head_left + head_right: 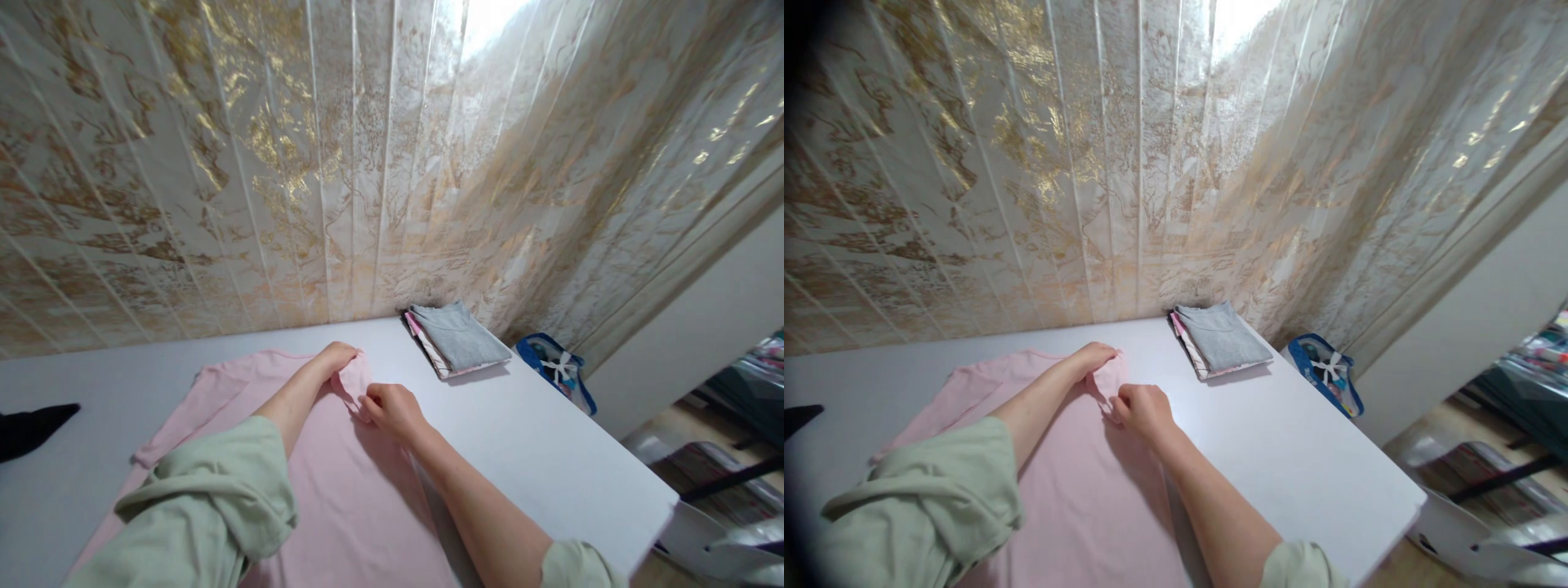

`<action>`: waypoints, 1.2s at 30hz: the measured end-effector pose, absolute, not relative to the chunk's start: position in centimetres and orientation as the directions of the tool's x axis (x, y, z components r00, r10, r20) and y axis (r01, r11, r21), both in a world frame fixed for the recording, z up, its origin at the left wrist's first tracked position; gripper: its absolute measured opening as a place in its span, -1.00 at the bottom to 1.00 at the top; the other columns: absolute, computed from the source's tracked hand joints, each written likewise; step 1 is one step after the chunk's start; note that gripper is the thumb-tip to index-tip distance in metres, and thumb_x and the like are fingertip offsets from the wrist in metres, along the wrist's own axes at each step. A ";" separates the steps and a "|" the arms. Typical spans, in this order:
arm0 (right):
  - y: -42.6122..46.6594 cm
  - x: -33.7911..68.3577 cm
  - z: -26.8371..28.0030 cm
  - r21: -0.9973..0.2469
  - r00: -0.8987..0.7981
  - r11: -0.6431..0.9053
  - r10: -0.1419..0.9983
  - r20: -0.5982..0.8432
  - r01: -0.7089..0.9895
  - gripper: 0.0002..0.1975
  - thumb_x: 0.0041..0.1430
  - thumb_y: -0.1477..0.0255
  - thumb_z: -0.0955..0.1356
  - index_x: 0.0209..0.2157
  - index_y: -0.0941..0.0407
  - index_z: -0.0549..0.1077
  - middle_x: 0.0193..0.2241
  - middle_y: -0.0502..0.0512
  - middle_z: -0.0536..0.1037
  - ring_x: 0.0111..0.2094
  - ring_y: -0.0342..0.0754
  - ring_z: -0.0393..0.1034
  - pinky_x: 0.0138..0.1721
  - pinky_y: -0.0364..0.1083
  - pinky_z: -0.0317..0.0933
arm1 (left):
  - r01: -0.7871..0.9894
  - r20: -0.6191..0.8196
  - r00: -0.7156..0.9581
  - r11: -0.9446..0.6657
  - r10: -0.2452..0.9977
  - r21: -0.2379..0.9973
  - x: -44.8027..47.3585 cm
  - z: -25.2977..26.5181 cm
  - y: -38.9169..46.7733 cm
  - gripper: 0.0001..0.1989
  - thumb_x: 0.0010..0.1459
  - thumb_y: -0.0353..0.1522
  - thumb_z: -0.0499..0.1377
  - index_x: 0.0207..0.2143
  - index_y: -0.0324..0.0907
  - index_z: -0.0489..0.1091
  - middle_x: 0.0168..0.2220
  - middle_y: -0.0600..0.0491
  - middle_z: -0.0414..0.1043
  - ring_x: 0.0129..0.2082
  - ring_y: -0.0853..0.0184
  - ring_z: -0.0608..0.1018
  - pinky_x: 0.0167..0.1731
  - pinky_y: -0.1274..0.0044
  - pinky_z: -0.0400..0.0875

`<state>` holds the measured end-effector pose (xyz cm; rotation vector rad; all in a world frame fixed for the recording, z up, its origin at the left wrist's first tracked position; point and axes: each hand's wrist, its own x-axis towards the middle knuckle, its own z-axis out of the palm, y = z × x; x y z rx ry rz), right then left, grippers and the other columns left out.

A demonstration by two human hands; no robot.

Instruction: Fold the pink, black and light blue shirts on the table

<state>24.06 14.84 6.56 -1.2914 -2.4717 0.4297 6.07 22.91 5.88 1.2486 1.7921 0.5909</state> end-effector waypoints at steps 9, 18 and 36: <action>16.2 23.2 5.7 -0.295 -0.607 0.644 0.764 0.219 0.705 -0.79 0.29 0.39 0.25 -0.23 0.12 0.52 -0.16 0.14 0.52 -0.13 -0.05 0.36 -0.12 -0.14 0.16 | 0.479 -0.303 -0.138 0.331 0.943 0.813 6.2 5.7 22.3 -0.70 0.21 -0.21 0.16 -0.45 -0.26 0.41 -0.66 0.20 0.28 -0.66 0.43 0.38 -0.67 0.58 0.24; 15.1 24.3 7.5 -0.225 -0.456 0.454 0.889 0.046 0.862 -0.55 0.35 0.24 0.16 -0.43 0.06 0.58 -0.42 0.12 0.60 -0.33 -0.06 0.44 -0.37 -0.15 0.07 | 0.441 -0.240 -0.118 0.267 0.964 0.857 5.4 4.7 22.6 -0.72 0.22 -0.20 0.15 -0.36 -0.25 0.44 -0.46 0.11 0.46 -0.49 0.41 0.49 -0.49 0.57 0.38; 13.5 26.1 5.1 -0.398 -0.442 0.515 0.857 0.266 0.759 -0.87 0.14 0.57 0.27 -0.29 0.09 0.38 -0.32 0.04 0.43 -0.33 -0.09 0.31 -0.35 -0.15 0.06 | 0.293 -0.211 -0.057 0.219 0.976 0.931 5.6 5.1 21.5 -0.38 -0.03 -0.54 0.12 0.15 -0.13 0.33 -0.21 0.02 0.57 -0.53 0.48 0.47 -0.59 0.67 0.27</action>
